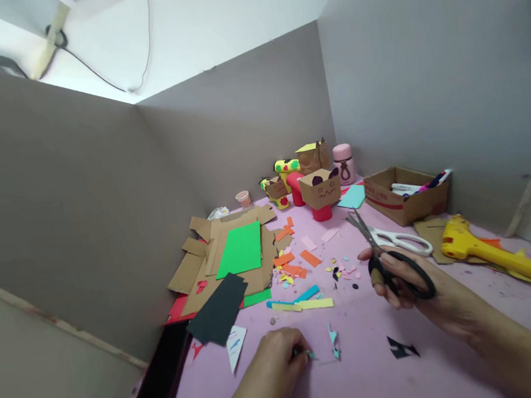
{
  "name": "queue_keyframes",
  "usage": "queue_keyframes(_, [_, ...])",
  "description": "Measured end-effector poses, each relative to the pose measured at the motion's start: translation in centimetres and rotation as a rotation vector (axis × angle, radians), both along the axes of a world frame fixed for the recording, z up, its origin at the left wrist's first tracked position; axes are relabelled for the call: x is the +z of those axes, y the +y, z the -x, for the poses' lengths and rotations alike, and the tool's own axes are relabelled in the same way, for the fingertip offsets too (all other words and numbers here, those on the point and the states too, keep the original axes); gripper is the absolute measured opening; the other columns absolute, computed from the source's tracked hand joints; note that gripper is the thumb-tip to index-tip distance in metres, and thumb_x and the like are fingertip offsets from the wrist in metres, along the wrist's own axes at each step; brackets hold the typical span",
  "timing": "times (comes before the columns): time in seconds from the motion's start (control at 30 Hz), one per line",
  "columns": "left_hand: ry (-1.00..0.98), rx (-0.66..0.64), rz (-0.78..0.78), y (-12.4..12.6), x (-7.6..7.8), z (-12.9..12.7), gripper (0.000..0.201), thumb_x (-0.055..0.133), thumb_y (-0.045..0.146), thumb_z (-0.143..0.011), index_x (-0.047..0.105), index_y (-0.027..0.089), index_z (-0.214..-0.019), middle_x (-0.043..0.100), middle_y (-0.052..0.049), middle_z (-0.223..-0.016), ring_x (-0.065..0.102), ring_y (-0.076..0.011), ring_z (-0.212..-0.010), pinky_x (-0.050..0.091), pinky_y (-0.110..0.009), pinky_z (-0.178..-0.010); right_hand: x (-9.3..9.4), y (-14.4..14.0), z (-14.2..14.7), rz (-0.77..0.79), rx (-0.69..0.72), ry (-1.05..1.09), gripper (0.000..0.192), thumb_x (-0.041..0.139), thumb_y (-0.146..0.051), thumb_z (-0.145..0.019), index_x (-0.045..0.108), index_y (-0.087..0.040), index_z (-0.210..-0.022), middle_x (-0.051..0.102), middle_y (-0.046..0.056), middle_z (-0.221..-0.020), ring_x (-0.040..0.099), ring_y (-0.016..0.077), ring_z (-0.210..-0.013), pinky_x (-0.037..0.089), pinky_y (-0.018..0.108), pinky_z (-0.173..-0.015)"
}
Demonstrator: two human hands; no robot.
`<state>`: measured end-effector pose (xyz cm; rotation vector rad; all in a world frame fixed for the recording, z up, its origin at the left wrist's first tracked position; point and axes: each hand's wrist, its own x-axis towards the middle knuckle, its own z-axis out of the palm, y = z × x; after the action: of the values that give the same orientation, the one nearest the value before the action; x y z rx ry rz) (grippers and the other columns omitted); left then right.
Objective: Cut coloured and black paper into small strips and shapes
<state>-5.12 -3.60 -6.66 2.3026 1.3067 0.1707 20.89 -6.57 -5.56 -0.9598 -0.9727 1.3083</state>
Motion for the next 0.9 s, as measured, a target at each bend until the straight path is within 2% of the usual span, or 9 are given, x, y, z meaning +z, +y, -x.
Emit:
queue_keyframes(0.1, [-0.040,-0.066,-0.073,1.7,1.1,-2.6,0.023,0.046,0.011,-0.072,0.067,0.019,-0.077,0.070,-0.003,-0.077,0.061,-0.0163,-0.071,0.042,-0.023,-0.062,0.2,0.1,-0.3,-0.019,-0.008,0.040,0.033,0.058,-0.048,-0.083,0.057,-0.020,-0.100,0.061,-0.002,-0.057,0.047,0.0077,-0.040,0.024,0.018,-0.037])
queue_keyframes(0.27, [-0.083,-0.116,-0.191,5.7,1.8,-9.5,0.023,0.047,0.016,-0.079,0.069,0.017,-0.085,0.071,-0.005,-0.080,0.062,-0.0190,-0.074,0.044,-0.027,-0.068,0.1,0.9,-1.0,-0.029,-0.068,0.059,0.034,0.060,-0.048,-0.082,0.057,-0.020,-0.100,0.062,-0.003,-0.056,0.047,0.0080,-0.039,0.024,0.017,-0.035])
queue_keyframes(0.4, [-0.085,-0.168,-0.251,6.6,1.7,-12.5,0.035,0.047,0.010,-0.077,0.065,0.013,-0.108,0.068,-0.013,-0.105,0.059,-0.0246,-0.098,0.042,-0.033,-0.085,-0.1,1.2,-1.8,-0.044,-0.113,0.074,0.034,0.061,-0.048,-0.081,0.057,-0.020,-0.099,0.062,-0.003,-0.055,0.048,0.0085,-0.038,0.024,0.017,-0.034])
queue_keyframes(0.47, [-0.080,-0.206,-0.247,5.5,1.5,-12.7,0.034,0.046,0.009,-0.079,0.066,0.013,-0.106,0.067,-0.013,-0.106,0.057,-0.0251,-0.100,0.041,-0.035,-0.088,0.1,1.2,-2.2,-0.052,-0.125,0.081,0.034,0.062,-0.048,-0.081,0.057,-0.019,-0.099,0.062,-0.003,-0.056,0.048,0.0084,-0.039,0.025,0.016,-0.034])
queue_keyframes(0.57, [-0.079,-0.275,-0.189,2.5,0.5,-12.3,0.025,0.048,0.011,-0.082,0.069,0.017,-0.093,0.069,-0.008,-0.092,0.060,-0.0210,-0.088,0.044,-0.030,-0.081,0.5,1.1,-2.4,-0.061,-0.131,0.086,0.033,0.062,-0.048,-0.080,0.058,-0.019,-0.097,0.062,-0.003,-0.057,0.048,0.0072,-0.040,0.026,0.016,-0.035])
queue_keyframes(0.67, [-0.082,-0.355,-0.124,-0.9,-1.2,-12.1,0.020,0.067,0.029,-0.075,0.067,0.021,-0.094,0.066,-0.006,-0.099,0.058,-0.0219,-0.092,0.046,-0.027,-0.075,0.7,0.9,-2.4,-0.064,-0.117,0.081,0.032,0.061,-0.047,-0.081,0.059,-0.019,-0.095,0.061,-0.003,-0.056,0.047,0.0065,-0.039,0.026,0.015,-0.035])
queue_keyframes(0.73, [-0.020,-0.387,-0.100,-2.5,-2.4,-12.0,0.010,0.065,0.022,-0.077,0.068,0.019,-0.086,0.066,-0.007,-0.094,0.058,-0.0218,-0.089,0.045,-0.027,-0.075,0.7,0.7,-2.3,-0.062,-0.105,0.075,0.031,0.061,-0.046,-0.081,0.059,-0.019,-0.095,0.062,-0.003,-0.057,0.048,0.0066,-0.039,0.026,0.015,-0.034])
queue_keyframes(0.8, [0.026,-0.372,-0.107,-3.3,-3.0,-11.4,0.009,0.059,0.016,-0.081,0.068,0.017,-0.083,0.067,-0.008,-0.087,0.059,-0.0213,-0.085,0.045,-0.028,-0.075,0.5,0.6,-2.2,-0.060,-0.097,0.072,0.031,0.061,-0.046,-0.082,0.059,-0.019,-0.097,0.063,-0.002,-0.058,0.048,0.0067,-0.040,0.026,0.015,-0.034])
queue_keyframes(0.9, [0.034,-0.245,-0.136,-3.2,-2.4,-9.4,0.013,0.054,0.011,-0.083,0.065,0.016,-0.085,0.067,-0.007,-0.084,0.058,-0.0194,-0.079,0.044,-0.027,-0.072,0.1,0.5,-2.0,-0.055,-0.078,0.071,0.032,0.061,-0.047,-0.082,0.059,-0.020,-0.098,0.062,-0.003,-0.058,0.048,0.0069,-0.040,0.028,0.014,-0.034])
